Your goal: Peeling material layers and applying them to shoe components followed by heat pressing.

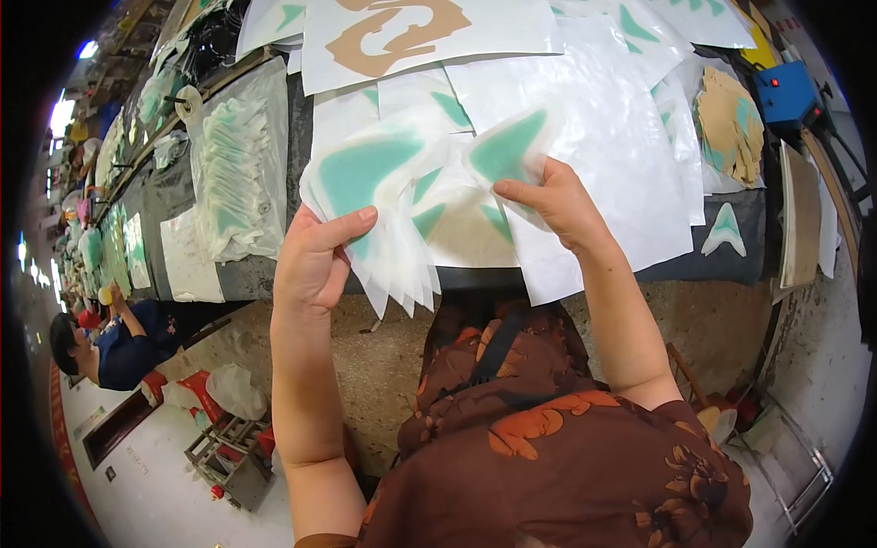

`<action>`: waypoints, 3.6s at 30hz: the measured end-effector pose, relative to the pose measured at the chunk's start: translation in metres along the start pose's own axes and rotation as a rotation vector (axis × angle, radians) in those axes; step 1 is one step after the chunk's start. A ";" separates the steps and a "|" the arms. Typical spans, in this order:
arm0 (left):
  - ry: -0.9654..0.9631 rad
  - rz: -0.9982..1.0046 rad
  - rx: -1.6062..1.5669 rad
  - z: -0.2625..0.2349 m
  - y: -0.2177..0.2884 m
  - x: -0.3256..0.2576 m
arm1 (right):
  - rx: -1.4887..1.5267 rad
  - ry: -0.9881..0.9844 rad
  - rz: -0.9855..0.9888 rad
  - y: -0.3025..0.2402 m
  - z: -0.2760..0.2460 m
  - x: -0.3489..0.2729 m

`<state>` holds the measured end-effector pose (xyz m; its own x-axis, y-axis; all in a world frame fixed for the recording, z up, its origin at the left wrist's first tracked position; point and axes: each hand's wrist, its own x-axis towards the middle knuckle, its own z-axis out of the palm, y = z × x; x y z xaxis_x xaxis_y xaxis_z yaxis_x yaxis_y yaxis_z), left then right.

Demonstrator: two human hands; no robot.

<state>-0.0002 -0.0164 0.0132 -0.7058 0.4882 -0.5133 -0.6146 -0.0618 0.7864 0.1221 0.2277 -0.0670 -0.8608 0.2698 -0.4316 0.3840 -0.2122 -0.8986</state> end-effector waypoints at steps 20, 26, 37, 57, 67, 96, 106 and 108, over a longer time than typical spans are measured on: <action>0.001 -0.001 -0.131 -0.006 -0.013 0.003 | 0.642 -0.100 0.117 -0.012 0.024 -0.032; 0.034 0.028 -0.176 0.001 -0.016 0.007 | 0.535 -0.122 0.080 -0.015 0.024 -0.038; 0.051 0.032 -0.252 0.003 -0.019 0.017 | 0.466 -0.007 0.071 -0.016 0.023 -0.035; 0.060 0.057 -0.068 0.006 -0.019 0.021 | 0.576 0.054 0.047 -0.012 0.017 -0.023; 0.068 0.038 0.035 0.019 -0.033 0.019 | 0.490 -0.201 0.002 -0.033 0.051 -0.012; -0.012 -0.109 -0.427 -0.012 -0.050 0.013 | 0.443 -0.076 0.025 -0.023 0.041 0.002; 0.074 -0.005 -0.293 -0.009 -0.053 -0.001 | 0.435 -0.127 0.114 -0.029 0.067 0.007; 0.095 0.025 -0.267 -0.014 -0.056 -0.003 | 0.398 -0.140 0.104 -0.027 0.074 0.010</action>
<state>0.0311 -0.0263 -0.0340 -0.7437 0.4008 -0.5350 -0.6591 -0.3062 0.6869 0.0788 0.1668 -0.0416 -0.8719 0.1042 -0.4784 0.3355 -0.5845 -0.7388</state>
